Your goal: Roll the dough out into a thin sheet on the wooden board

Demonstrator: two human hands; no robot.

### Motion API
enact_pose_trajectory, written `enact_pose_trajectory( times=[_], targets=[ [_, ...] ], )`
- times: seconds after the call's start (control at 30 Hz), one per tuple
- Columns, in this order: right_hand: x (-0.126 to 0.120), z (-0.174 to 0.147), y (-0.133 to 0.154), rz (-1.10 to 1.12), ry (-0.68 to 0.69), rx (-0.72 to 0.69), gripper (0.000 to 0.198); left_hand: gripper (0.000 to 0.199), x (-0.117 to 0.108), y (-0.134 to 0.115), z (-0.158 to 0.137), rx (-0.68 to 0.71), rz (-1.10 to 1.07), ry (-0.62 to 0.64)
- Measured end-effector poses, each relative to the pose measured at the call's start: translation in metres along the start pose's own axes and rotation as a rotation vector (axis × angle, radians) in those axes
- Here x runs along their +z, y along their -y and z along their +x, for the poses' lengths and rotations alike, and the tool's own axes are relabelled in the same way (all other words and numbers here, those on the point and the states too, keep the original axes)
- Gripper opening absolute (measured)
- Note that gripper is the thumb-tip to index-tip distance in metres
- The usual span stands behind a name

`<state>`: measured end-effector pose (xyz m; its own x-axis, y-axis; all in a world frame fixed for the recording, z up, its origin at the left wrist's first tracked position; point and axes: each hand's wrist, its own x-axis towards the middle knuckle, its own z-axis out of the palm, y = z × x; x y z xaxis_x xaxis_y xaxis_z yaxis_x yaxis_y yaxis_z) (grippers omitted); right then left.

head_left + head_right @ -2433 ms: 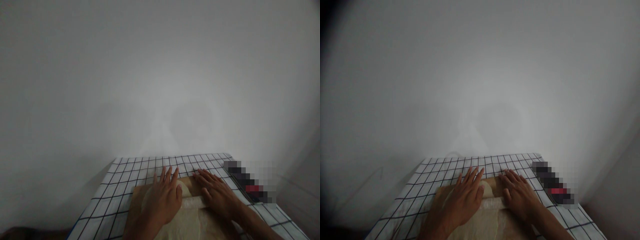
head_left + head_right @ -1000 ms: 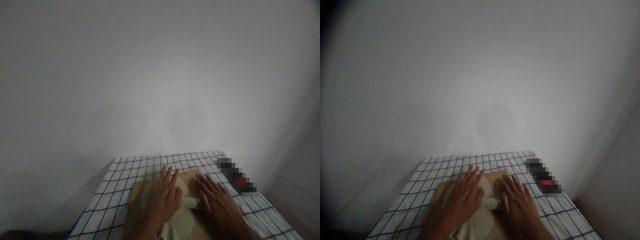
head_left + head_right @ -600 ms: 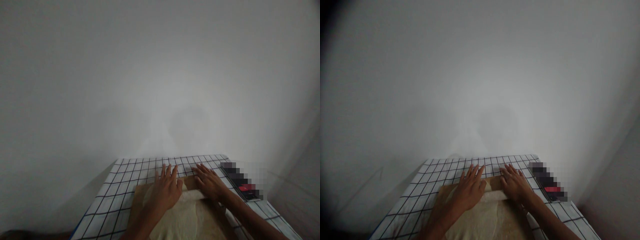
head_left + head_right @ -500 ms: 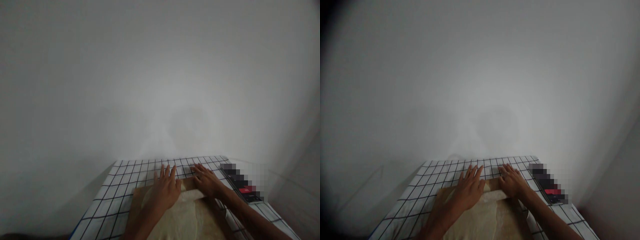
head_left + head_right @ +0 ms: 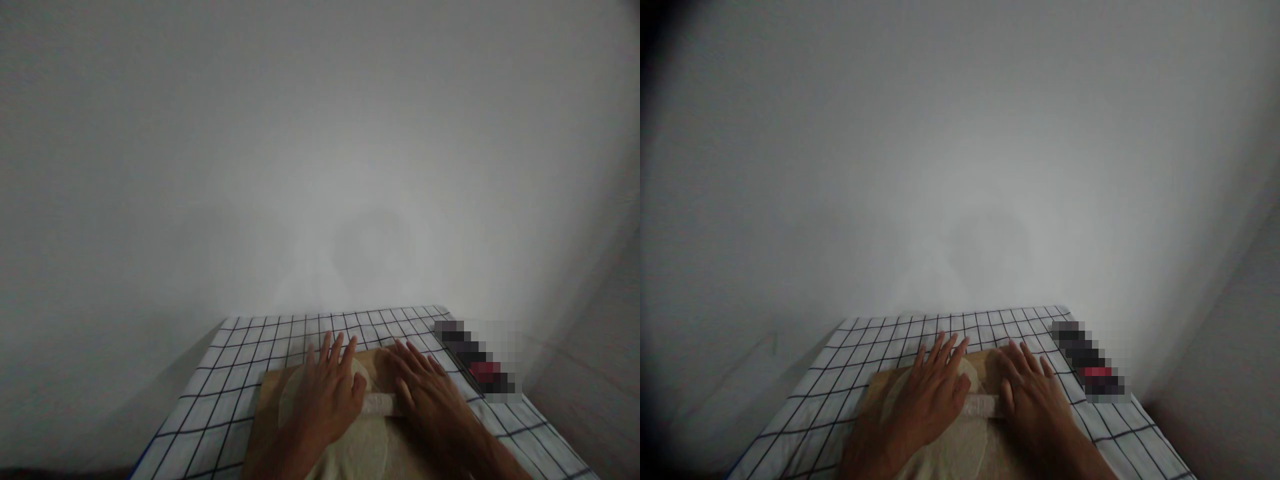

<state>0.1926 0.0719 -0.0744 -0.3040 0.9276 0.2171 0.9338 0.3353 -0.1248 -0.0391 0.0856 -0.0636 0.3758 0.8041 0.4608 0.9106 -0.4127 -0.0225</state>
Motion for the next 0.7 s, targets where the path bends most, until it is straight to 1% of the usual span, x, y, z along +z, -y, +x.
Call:
enact_pose_trajectory(
  times=[0.13, 0.23, 0.3, 0.37, 0.47, 0.57, 0.63, 0.7],
  targets=[
    [0.010, -0.021, 0.006, -0.024, -0.059, 0.023, 0.052, 0.057, -0.001, -0.003, -0.012, 0.040, 0.000, -0.014],
    [0.013, -0.020, 0.006, -0.032, -0.082, 0.020, 0.051, 0.056, 0.003, -0.002, -0.013, 0.050, 0.008, -0.029],
    [0.010, -0.009, 0.002, -0.021, -0.071, 0.018, 0.050, 0.056, 0.007, 0.000, -0.007, 0.045, 0.008, -0.027],
    [0.004, 0.010, -0.003, 0.010, -0.040, 0.016, 0.051, 0.055, 0.011, 0.002, 0.004, 0.020, 0.003, -0.013],
    [-0.002, 0.044, -0.013, 0.075, 0.033, 0.015, 0.054, 0.053, 0.015, 0.004, 0.023, -0.065, -0.008, 0.036],
    [-0.002, 0.075, -0.021, 0.115, 0.097, -0.006, 0.056, 0.050, 0.017, 0.006, 0.036, -0.124, -0.014, 0.078],
    [0.000, 0.087, -0.024, 0.129, 0.105, -0.032, 0.056, 0.047, 0.018, 0.007, 0.039, -0.123, -0.017, 0.088],
    [0.001, 0.090, -0.024, 0.140, 0.098, -0.046, 0.056, 0.045, 0.019, 0.007, 0.039, -0.120, -0.018, 0.095]
  ],
)
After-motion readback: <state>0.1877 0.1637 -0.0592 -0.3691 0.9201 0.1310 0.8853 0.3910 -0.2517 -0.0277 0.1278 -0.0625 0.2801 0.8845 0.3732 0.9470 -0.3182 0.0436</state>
